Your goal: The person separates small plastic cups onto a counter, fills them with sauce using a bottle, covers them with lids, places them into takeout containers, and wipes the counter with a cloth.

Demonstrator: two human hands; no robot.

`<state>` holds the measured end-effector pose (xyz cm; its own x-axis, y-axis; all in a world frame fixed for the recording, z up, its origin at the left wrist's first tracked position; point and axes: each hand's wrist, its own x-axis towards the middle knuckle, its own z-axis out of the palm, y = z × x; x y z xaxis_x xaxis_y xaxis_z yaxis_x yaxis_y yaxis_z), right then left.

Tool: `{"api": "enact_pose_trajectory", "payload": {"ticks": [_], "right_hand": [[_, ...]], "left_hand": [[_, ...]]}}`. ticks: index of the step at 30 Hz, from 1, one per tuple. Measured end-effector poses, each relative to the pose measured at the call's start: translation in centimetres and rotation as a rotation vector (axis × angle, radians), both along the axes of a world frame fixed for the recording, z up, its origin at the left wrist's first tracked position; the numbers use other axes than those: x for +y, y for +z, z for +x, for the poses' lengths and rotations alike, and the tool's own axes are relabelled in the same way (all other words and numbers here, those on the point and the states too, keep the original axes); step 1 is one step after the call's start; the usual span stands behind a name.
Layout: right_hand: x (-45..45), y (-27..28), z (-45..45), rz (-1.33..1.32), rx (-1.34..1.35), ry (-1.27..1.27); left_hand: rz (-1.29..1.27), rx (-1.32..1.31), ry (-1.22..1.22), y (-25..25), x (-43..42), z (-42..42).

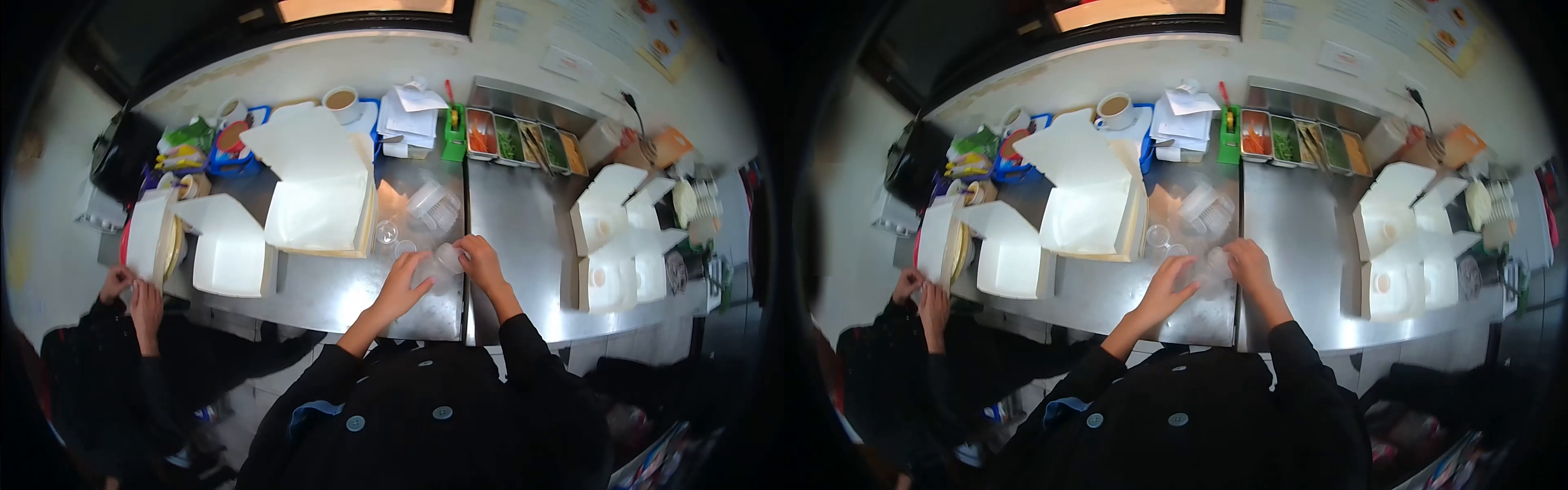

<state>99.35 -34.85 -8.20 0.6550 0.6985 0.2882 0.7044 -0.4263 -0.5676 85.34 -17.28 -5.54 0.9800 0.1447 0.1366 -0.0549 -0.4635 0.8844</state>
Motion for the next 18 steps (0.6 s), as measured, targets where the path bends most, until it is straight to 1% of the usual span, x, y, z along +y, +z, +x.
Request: {"api": "enact_pose_trajectory", "payload": {"ticks": [1, 2, 4, 5, 6, 7, 8, 10, 13, 14, 16, 17, 18], "right_hand": [[0.1, 0.7, -0.4, 0.019, 0.040, -0.031], [0.3, 2.2, -0.9, 0.042, 0.048, 0.004], [0.9, 5.7, -2.2, 0.085, 0.069, 0.089], [1.3, 7.3, -3.1, 0.113, 0.063, 0.092], [1.7, 9.0, -4.1, 0.139, 0.061, 0.101], [1.8, 10.5, -4.9, 0.172, 0.052, 0.115], [1.7, 11.9, -5.5, 0.213, 0.087, 0.073], [1.7, 14.4, -6.0, 0.308, 0.143, 0.001], [1.0, 16.2, -5.5, 0.317, 0.190, 0.125], [0.9, 17.0, -5.2, 0.301, 0.173, 0.183], [0.6, 19.2, -4.4, 0.268, 0.132, 0.290], [0.5, 20.9, -4.4, 0.286, 0.033, 0.266], [0.4, 22.9, -4.9, 0.306, -0.067, 0.231]], "left_hand": [[-0.053, 0.015, -0.007, 0.0, 0.2, 0.7], [-0.104, 0.027, -0.013, 0.0, 0.6, 1.6], [-0.349, 0.104, -0.171, -0.6, 1.8, 2.8], [-0.478, 0.157, -0.238, -0.9, 2.0, 2.8], [-0.513, 0.219, -0.308, 0.0, 1.9, 2.7], [-0.541, 0.275, -0.372, 1.9, 1.9, 2.7], [-0.558, 0.322, -0.433, 3.7, 2.1, 2.7], [-0.626, 0.257, -0.414, 5.7, 1.8, 1.8], [-0.703, 0.188, -0.396, 8.6, 1.7, 1.0], [-0.722, 0.165, -0.394, 9.4, 1.7, 0.8], [-0.575, 0.062, -0.330, 10.7, 1.5, 0.6], [-0.498, 0.016, -0.308, 11.3, 1.1, 0.6], [-0.599, -0.013, -0.270, 11.7, 0.4, 0.7]]}}
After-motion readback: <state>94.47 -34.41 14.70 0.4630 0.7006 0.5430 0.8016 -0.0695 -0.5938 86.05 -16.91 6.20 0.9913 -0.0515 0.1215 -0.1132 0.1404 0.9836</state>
